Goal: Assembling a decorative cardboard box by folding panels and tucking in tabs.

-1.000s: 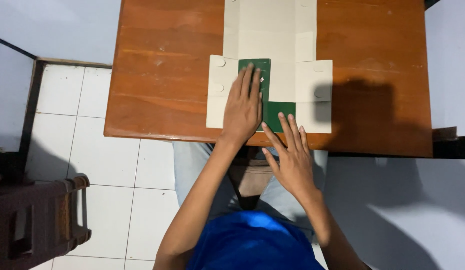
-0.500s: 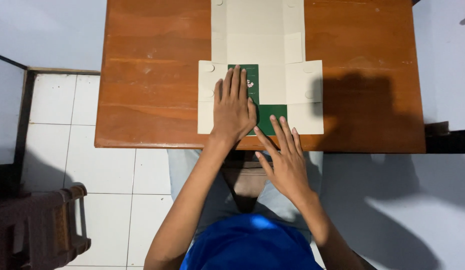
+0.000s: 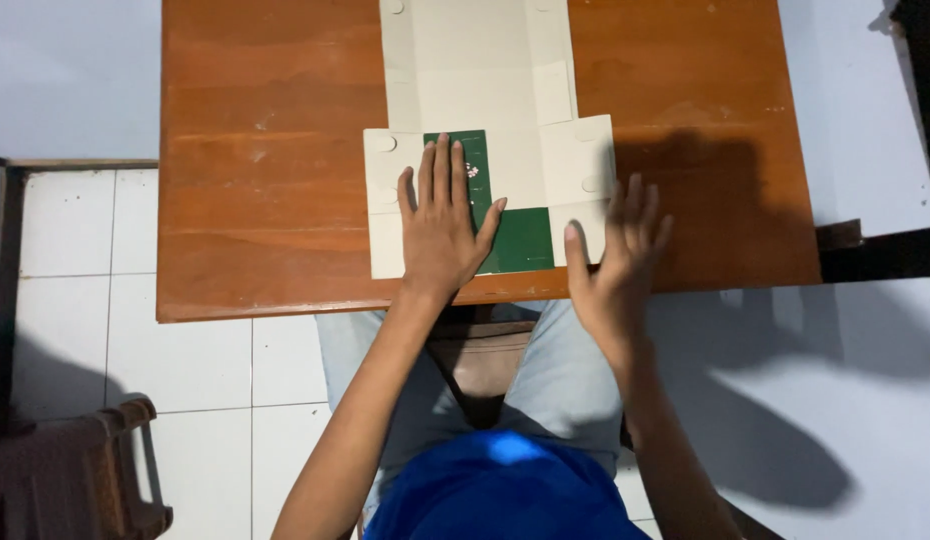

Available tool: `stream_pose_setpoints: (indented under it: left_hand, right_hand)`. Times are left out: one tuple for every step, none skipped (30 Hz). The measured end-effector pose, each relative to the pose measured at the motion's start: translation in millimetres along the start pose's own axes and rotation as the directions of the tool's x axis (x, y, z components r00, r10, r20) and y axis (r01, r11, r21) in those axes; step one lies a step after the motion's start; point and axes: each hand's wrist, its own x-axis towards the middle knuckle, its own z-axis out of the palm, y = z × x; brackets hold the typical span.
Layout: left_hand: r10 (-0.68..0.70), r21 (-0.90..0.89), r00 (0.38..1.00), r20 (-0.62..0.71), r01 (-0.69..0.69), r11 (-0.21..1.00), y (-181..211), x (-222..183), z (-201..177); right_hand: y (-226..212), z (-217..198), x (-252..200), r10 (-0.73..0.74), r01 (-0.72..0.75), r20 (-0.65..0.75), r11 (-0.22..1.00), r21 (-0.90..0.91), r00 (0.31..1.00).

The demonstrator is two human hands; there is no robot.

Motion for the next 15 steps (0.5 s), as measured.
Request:
stream_pose_setpoints:
  left_hand:
    - [0.0, -0.027, 1.0, -0.008, 0.0, 1.0, -0.1, -0.4, -0.3]
    - [0.016, -0.033, 1.0, -0.005, -0.016, 0.999, -0.6, -0.5, -0.4]
    - [0.017, -0.039, 1.0, 0.002, -0.017, 0.999, -1.0, -0.3, -0.4]
    - [0.01, -0.046, 1.0, 0.007, -0.009, 0.999, -1.8, -0.5, -0.7]
    - [0.018, -0.052, 1.0, 0.009, -0.018, 0.998, -0.8, 0.7, -1.1]
    - [0.008, -0.036, 0.999, 0.032, -0.007, 0.999, -0.5, 1.4, -1.6]
    - [-0.003, -0.019, 0.998, 0.055, 0.004, 1.0, -0.4, 1.9, -2.2]
    - [-0.001, -0.021, 0.998, 0.057, 0.002, 1.0, 0.2, 1.9, -1.7]
    - [-0.001, -0.024, 0.998, 0.059, 0.002, 1.0, 0.5, 1.6, -1.6]
    - [-0.001, -0.024, 0.998, 0.057, 0.002, 1.0, -0.8, 2.2, -2.4]
    - [0.0, -0.021, 0.998, 0.056, 0.001, 1.0, 0.2, 2.7, -3.4]
    - [-0.007, -0.011, 0.997, 0.073, 0.008, 1.0, 0.6, 3.2, -4.8]
    - [-0.015, -0.001, 0.996, 0.091, 0.015, 1.0, 0.9, 3.6, -6.5]
    - [-0.017, 0.003, 0.996, 0.088, 0.017, 1.0, 0.9, 4.0, -7.3]
    - [-0.016, -0.007, 0.996, 0.088, 0.016, 1.0, 0.8, 4.4, -8.2]
  right_hand:
    - [7.4, 2.6, 4.9, -0.01, 0.011, 0.006, 0.994, -0.11, 1.0]
    - [6.4, 4.6, 5.4, 0.001, -0.001, -0.002, 0.993, -0.12, 1.0]
    - [5.7, 6.6, 6.1, -0.002, 0.003, 0.009, 0.992, -0.129, 1.0]
    - [5.2, 8.8, 8.2, -0.01, 0.014, 0.026, 0.991, -0.136, 1.0]
    - [3.3, 7.7, 9.6, -0.005, 0.008, 0.022, 0.99, -0.144, 1.0]
    - [1.1, 7.3, 10.4, -0.004, 0.005, 0.011, 0.996, -0.094, 1.0]
    - [-1.4, 6.9, 11.2, -0.001, 0.001, -0.001, 0.999, -0.044, 1.0]
    - [-4.0, 5.1, 12.6, 0.001, -0.001, 0.0, 0.999, -0.046, 1.0]
    - [-7.1, 3.3, 13.9, -0.032, 0.032, -0.012, 0.999, 0.001, 0.999]
    - [-11.0, 3.0, 16.3, -0.066, 0.067, -0.028, 0.996, 0.051, 0.997]
    - [-18.4, 2.9, 19.1, -0.066, 0.067, -0.03, 0.996, 0.053, 0.997]
    - [-26.0, 3.1, 22.5, -0.109, 0.11, -0.027, 0.994, 0.014, 0.994]
    - [-34.0, 3.3, 26.0, -0.152, 0.152, -0.022, 0.988, -0.025, 0.988]
    - [-35.3, 4.9, 26.2, -0.155, 0.155, -0.025, 0.988, -0.022, 0.988]
    - [-36.8, 6.5, 26.3, -0.183, 0.18, -0.022, 0.978, -0.103, 0.983]
